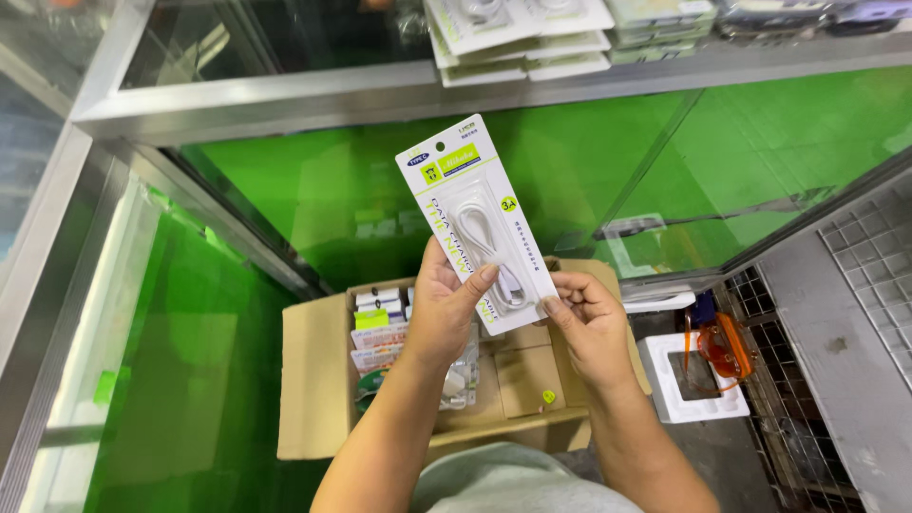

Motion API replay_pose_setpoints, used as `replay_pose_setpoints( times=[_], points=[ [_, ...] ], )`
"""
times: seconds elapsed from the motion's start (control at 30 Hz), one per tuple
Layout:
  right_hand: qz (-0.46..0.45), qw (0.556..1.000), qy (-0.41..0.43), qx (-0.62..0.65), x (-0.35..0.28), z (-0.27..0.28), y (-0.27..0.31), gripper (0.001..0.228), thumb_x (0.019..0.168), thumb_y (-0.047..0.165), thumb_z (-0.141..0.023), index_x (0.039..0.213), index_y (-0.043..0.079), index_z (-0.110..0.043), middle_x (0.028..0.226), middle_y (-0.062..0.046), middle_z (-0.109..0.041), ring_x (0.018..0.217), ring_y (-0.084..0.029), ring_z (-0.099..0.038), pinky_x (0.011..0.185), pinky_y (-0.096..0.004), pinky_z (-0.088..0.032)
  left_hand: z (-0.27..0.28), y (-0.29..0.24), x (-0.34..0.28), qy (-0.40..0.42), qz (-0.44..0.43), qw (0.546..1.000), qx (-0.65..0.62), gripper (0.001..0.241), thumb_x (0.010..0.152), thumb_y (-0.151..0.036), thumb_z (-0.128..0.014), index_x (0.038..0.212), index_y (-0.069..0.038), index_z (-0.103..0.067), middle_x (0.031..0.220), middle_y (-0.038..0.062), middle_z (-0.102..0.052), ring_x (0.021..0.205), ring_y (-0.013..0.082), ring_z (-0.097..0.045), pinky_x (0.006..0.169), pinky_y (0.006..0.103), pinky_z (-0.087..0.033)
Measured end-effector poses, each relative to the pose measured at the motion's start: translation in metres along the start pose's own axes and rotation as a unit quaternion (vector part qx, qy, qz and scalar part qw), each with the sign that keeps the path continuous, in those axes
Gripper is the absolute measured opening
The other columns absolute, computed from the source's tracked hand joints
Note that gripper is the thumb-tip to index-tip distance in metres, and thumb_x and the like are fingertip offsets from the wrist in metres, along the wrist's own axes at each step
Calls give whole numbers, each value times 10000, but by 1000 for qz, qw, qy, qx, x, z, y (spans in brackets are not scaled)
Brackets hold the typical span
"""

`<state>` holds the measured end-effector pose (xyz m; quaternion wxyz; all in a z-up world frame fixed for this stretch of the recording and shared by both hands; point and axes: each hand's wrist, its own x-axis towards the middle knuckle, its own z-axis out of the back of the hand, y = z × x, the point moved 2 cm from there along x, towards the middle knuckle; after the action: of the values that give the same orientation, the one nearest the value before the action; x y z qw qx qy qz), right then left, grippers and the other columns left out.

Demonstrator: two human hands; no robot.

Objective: The person organizes various packaged phone accessories, including data cables and phone cases, by taking them from a shelf and placing them into a cardboard box.

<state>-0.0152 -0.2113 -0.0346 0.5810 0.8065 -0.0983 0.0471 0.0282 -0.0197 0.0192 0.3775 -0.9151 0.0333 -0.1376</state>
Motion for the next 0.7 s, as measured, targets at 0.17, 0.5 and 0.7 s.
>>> replay_pose_setpoints(
  times=[0.17,0.5,0.7],
  points=[
    [-31,996,66,-59,1,-10,-10,478,881,-39,-736,1319,-30,-545,1198,-110,-690,1091,-146,-671,956,-294,-553,14,16,-15,26,4,999,29,625,937,39,-692,1484,-56,-404,1406,90,-582,1293,177,-596,1119,371,-484],
    [-120,976,178,-41,3,-19,-17,487,891,-22,-738,1338,-21,-547,1199,-115,-699,1107,-158,-672,950,-309,-564,59,-20,-3,-124,-77,989,11,474,1040,-18,-591,1494,32,-467,1310,155,-678,1197,204,-648,1074,362,-511],
    [-100,981,136,-95,-1,-32,-5,455,865,9,-774,1284,14,-598,1139,-93,-720,1049,-147,-682,913,-300,-572,63,-7,-3,-142,-111,981,76,534,1062,-63,-600,1555,32,-418,1371,196,-634,1246,216,-620,1111,371,-485]
  ],
)
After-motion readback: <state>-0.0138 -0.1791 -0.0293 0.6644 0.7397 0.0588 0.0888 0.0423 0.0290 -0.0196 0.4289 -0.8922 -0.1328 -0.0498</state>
